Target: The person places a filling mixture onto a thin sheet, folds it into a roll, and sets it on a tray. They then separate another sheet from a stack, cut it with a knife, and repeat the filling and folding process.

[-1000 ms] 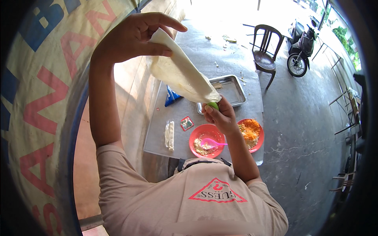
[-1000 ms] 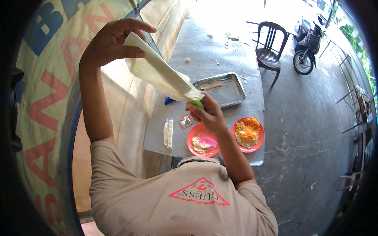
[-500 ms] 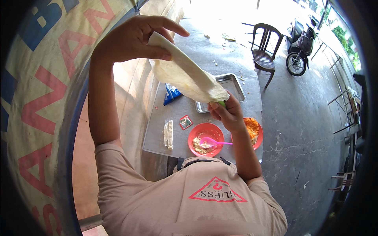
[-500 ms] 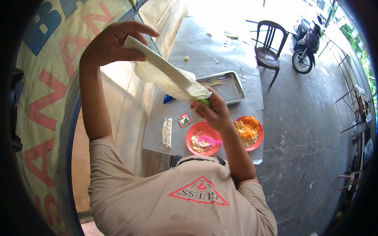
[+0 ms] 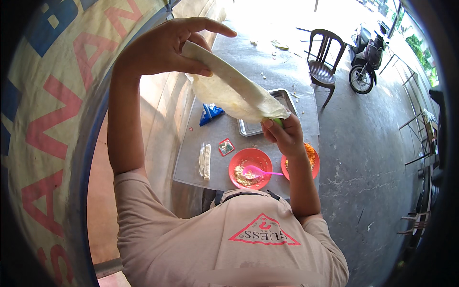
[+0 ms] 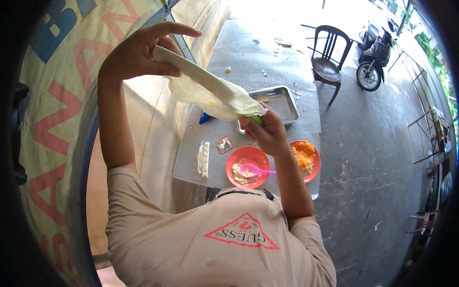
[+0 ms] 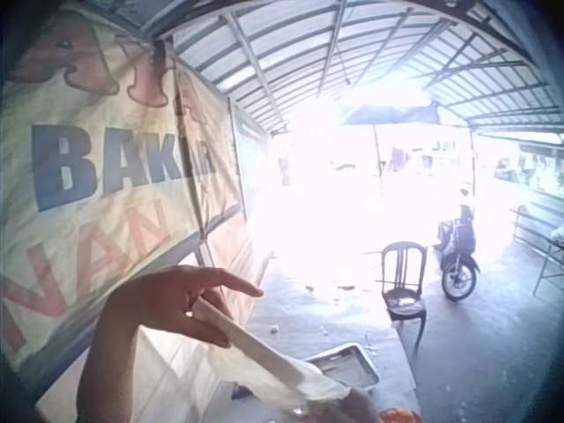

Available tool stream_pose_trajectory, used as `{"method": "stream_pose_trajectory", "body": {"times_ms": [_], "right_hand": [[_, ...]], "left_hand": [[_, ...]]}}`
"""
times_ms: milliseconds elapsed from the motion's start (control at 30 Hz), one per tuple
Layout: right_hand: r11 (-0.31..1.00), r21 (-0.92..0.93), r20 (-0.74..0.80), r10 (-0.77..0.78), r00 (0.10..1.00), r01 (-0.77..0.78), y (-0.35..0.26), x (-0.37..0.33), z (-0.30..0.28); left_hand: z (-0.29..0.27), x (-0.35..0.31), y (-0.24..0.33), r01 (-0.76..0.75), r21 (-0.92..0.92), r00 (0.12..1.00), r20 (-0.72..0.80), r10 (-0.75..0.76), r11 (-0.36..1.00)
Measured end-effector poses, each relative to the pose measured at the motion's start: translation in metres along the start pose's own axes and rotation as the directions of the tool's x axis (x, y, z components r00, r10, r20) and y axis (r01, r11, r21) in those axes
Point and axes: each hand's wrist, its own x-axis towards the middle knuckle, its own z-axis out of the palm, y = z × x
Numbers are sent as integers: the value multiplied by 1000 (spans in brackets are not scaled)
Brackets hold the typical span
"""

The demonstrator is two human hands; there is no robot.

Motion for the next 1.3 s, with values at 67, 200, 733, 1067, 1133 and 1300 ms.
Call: {"method": "stream_pose_trajectory", "body": {"times_ms": [67,200,733,1067,1133,1300], "right_hand": [[999,34,15,-20,1000,19,1,1,1],[999,42,-14,-18,1000,18,2,0,2],[994,-99,-55,-46,997,40,-8,-8,-4],[986,-169,-43,6,999,-13,-23,-15,-16],[972,-236,-66,8,998,-23,-26,-17,-17],[971,-238,-99,16,995,-40,-30,-20,-19]], "left_hand": [[1,0,-4,-9,-68,999,-32,7,998],[12,0,-25,-94,-77,992,-92,87,993],[64,3,-44,176,-347,961,-144,-238,921],[62,-7,-47,190,-313,966,-109,-234,931],[58,-6,-49,156,-200,981,-82,-175,967],[65,-9,-57,108,-204,979,-147,-140,973]]}}
